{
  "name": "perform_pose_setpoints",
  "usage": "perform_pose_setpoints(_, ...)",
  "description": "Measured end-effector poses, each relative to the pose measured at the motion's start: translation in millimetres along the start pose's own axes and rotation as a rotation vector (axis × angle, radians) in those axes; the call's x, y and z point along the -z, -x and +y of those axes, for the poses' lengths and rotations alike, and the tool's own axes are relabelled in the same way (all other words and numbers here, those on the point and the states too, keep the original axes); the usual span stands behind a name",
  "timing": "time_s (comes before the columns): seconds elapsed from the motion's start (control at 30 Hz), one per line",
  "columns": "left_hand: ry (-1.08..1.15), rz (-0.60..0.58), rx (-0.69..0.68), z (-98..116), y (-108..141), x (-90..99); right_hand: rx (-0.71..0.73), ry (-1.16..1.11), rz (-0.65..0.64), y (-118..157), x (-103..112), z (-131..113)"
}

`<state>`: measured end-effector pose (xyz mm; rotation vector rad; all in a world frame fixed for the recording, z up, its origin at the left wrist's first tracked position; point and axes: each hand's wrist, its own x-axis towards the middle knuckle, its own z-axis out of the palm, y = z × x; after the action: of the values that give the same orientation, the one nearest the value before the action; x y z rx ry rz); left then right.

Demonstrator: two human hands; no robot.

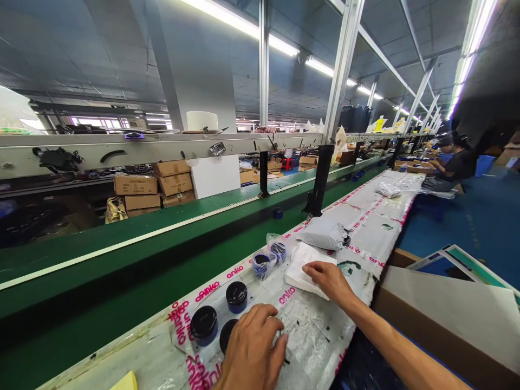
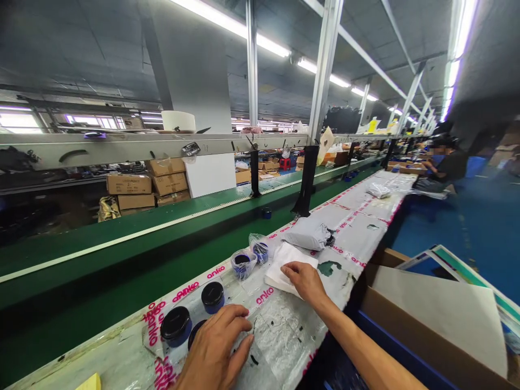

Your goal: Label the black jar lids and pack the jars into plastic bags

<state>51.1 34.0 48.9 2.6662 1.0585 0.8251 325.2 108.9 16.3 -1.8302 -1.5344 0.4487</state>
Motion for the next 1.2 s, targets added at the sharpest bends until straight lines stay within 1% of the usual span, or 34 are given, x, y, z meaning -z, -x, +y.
perform_pose_setpoints(0.1,-0.113,-0.176,0.013,23,-26,-6.3,-0.005,-0.107,0.002,2,5,2)
perform_pose_setpoints(0.2,-0.153,-0.266,-0.002,39,-58,-21.7,-0.02,-0.206,0.015,6,8,4)
perform_pose_setpoints(0.27,-0.158,-0.298,-0.007,40,-79,-35.5,-0.041,-0.285,0.004,7,10,4)
perform_pose_setpoints(0.37,-0.174,-0.369,0.001,34,-100,-55.0,-0.086,-0.418,-0.011,9,12,3)
perform_pose_setpoints(0.5,-0.206,-0.443,0.01,26,-110,-71.8,-0.148,-0.628,-0.011,13,18,-3)
perform_pose_setpoints(0.6,-0.223,-0.437,0.019,26,-111,-78.7,-0.145,-0.812,-0.004,15,27,-11)
perform_pose_setpoints(0.67,-0.21,-0.422,0.022,27,-112,-80.0,-0.139,-0.926,0.039,14,36,-15)
perform_pose_setpoints(0.77,-0.134,-0.377,0.04,29,-112,-73.2,-0.139,-1.043,0.108,17,48,-22)
perform_pose_setpoints(0.8,-0.095,-0.349,0.058,30,-112,-67.9,-0.137,-1.069,0.11,20,51,-25)
perform_pose_setpoints(0.87,-0.004,-0.266,0.119,32,-108,-52.5,-0.131,-1.132,0.068,27,54,-32)
perform_pose_setpoints(0.93,0.105,-0.136,0.216,34,-102,-33.0,-0.133,-1.192,-0.019,36,50,-41)
perform_pose_setpoints(1.0,0.254,-0.007,0.309,34,-93,-13.5,-0.14,-1.232,-0.102,43,40,-53)
perform_pose_setpoints(1.03,0.343,0.034,0.343,33,-88,-5.1,-0.142,-1.242,-0.139,46,33,-59)
perform_pose_setpoints(1.1,0.513,0.068,0.393,29,-77,7.3,-0.145,-1.27,-0.242,52,19,-73)
perform_pose_setpoints(1.2,0.69,0.069,0.446,14,-59,19.0,-0.141,-1.299,-0.445,59,-3,-95)
